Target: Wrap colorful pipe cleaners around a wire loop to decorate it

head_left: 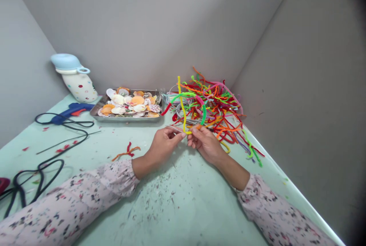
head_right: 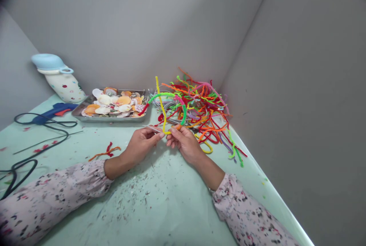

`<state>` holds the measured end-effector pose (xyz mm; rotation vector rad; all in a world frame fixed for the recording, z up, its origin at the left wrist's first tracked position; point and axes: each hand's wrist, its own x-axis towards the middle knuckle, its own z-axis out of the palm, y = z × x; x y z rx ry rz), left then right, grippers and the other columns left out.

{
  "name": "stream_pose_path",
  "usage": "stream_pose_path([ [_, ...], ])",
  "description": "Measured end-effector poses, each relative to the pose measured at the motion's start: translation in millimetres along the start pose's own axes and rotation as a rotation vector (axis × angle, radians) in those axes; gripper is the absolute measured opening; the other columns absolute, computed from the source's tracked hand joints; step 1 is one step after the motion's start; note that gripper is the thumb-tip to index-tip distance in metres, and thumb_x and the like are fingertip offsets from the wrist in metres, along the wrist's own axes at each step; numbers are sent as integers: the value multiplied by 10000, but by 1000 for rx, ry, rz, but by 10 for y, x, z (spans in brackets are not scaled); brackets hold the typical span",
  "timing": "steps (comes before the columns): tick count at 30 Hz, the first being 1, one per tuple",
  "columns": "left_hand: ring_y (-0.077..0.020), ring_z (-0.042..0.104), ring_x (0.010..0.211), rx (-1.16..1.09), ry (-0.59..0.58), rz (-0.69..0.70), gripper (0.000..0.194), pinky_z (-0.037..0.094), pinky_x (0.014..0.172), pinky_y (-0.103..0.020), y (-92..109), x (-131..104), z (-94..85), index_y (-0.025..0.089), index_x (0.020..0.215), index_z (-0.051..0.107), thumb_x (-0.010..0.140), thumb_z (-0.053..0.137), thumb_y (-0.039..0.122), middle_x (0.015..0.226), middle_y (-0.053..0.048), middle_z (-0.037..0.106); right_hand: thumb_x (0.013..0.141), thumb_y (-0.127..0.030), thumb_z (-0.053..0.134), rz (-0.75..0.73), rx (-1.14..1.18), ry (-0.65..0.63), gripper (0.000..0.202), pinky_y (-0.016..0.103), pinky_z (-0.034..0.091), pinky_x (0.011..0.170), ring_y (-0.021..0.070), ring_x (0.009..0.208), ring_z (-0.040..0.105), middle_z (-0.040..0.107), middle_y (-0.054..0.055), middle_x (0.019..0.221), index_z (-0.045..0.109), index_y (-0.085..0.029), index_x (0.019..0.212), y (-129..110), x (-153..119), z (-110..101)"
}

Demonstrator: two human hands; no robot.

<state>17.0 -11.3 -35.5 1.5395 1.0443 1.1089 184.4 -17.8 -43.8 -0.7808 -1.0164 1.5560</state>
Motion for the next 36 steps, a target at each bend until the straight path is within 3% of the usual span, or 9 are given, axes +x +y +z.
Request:
stream_pose_path([
  [14,-83,497,498,-101,41,-92,237,406,465,-201,68,-6,4,134,774,669,715,653,363,620,7,603,791,-380,645,21,-40,-20,232,175,409,469,91,544,613,657,-8,679,531,-180,810,30,6,-6],
  [23,-71,443,439,-111,52,-123,208,332,434,-191,136,-24,4,141,732,644,713,655,347,504,37,530,796,-381,643,59,2,-35,237,159,406,436,85,508,604,647,-15,650,520,-179,793,13,15,10],
  [36,-70,424,474,-210,30,-130,225,332,458,-195,120,-3,-1,137,756,647,676,698,341,540,41,508,810,-362,633,94,58,-48,211,151,409,425,81,490,602,643,-15,634,545,-172,776,11,16,18],
])
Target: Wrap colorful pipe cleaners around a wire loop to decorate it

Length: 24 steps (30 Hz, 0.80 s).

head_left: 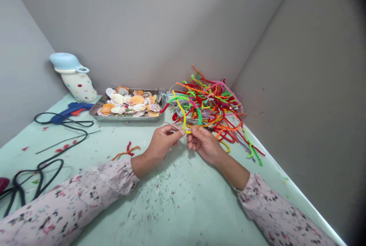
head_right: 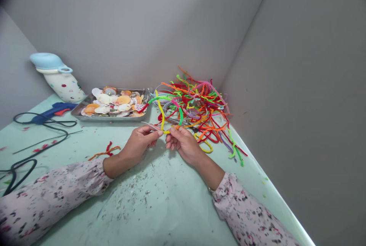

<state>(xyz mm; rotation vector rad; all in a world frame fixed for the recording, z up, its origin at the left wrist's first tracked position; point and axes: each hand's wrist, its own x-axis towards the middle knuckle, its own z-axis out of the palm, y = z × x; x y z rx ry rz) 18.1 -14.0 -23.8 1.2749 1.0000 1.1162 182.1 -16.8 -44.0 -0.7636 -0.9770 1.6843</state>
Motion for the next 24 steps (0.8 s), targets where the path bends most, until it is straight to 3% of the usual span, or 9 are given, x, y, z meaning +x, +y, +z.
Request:
stream_pose_path([
  [8,-68,435,516,-22,-56,61,203,346,471,-191,-14,5,-5,143,758,641,691,689,328,658,20,559,815,-363,627,38,30,-18,218,150,401,413,73,466,586,630,-15,610,568,-163,753,-12,-19,1],
  [24,-63,429,509,-2,-75,68,205,346,461,-194,-6,8,-11,127,758,632,723,671,325,671,6,557,785,-351,661,67,63,0,219,141,421,389,74,431,576,621,-26,583,550,-168,739,-29,-23,2],
])
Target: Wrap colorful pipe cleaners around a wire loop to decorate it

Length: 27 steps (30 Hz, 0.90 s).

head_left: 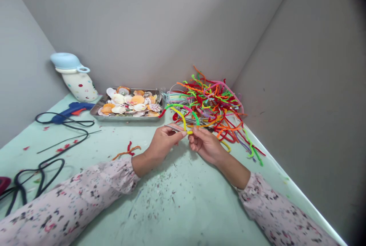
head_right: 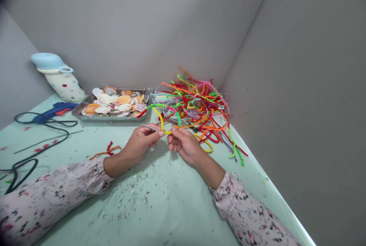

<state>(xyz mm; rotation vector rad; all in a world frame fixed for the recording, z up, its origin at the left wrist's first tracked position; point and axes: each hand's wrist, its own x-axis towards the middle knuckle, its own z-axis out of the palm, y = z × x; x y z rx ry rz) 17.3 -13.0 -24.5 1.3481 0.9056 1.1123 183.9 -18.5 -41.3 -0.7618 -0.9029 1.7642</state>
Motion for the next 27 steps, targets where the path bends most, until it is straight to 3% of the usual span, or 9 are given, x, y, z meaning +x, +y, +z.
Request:
stream_pose_path([
  [9,-62,422,471,-82,-52,23,186,333,458,-199,14,0,3,144,732,603,712,680,312,561,51,484,764,-385,673,20,-14,1,252,160,432,387,83,419,564,609,-26,569,543,-172,733,-3,-17,-1],
  [27,-69,419,494,-54,-71,24,127,333,485,-206,32,2,-31,153,712,649,725,646,279,562,34,511,781,-379,658,6,-19,10,236,158,421,378,79,406,554,606,-24,558,556,-171,737,4,-18,-12],
])
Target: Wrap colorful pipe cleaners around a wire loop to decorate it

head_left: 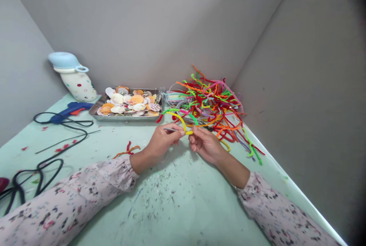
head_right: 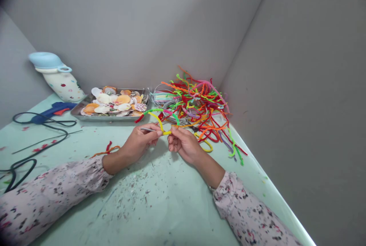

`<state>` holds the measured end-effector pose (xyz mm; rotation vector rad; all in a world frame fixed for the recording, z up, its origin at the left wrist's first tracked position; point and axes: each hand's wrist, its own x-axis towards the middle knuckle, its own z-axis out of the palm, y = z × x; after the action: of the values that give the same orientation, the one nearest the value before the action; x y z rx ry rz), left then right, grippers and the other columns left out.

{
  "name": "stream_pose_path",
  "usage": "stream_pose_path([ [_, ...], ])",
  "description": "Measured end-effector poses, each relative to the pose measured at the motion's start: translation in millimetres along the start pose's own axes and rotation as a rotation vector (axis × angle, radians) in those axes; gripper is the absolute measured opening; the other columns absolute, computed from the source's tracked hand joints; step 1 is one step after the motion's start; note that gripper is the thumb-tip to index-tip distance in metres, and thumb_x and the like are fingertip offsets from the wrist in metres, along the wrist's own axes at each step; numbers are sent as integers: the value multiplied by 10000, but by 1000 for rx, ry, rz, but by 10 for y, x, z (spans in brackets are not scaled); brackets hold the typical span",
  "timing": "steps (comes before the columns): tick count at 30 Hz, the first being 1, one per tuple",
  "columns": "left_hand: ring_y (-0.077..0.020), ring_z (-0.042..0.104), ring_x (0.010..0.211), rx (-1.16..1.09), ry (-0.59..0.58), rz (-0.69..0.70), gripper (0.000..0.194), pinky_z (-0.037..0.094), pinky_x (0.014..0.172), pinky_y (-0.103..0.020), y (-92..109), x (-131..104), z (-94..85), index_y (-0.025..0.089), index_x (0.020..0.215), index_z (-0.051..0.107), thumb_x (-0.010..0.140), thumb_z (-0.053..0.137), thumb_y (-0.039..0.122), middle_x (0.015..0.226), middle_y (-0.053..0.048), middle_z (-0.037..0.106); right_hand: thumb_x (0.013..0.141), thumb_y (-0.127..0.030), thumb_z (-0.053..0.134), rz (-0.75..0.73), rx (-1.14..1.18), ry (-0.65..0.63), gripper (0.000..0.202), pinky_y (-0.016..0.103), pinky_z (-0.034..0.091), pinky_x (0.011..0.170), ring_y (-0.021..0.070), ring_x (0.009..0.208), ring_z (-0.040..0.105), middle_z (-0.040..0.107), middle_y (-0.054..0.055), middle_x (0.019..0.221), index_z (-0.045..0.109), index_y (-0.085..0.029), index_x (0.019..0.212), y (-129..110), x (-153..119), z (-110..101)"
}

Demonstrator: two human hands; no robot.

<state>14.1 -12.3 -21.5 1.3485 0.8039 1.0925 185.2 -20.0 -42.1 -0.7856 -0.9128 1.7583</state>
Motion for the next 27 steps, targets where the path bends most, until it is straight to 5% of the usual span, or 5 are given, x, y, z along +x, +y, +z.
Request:
stream_pose_path([
  [18,-75,457,502,53,46,-16,158,380,490,-202,-15,17,-3,151,736,675,686,694,299,604,11,577,768,-416,660,2,-8,30,279,155,401,362,75,397,543,597,-29,554,542,-172,705,-8,1,0],
  [27,-113,556,608,220,17,103,130,459,575,-223,-31,19,-38,159,740,681,702,673,283,744,-30,650,761,-419,665,-6,-44,77,280,155,378,352,73,384,525,572,-35,523,544,-174,702,-5,6,-5],
])
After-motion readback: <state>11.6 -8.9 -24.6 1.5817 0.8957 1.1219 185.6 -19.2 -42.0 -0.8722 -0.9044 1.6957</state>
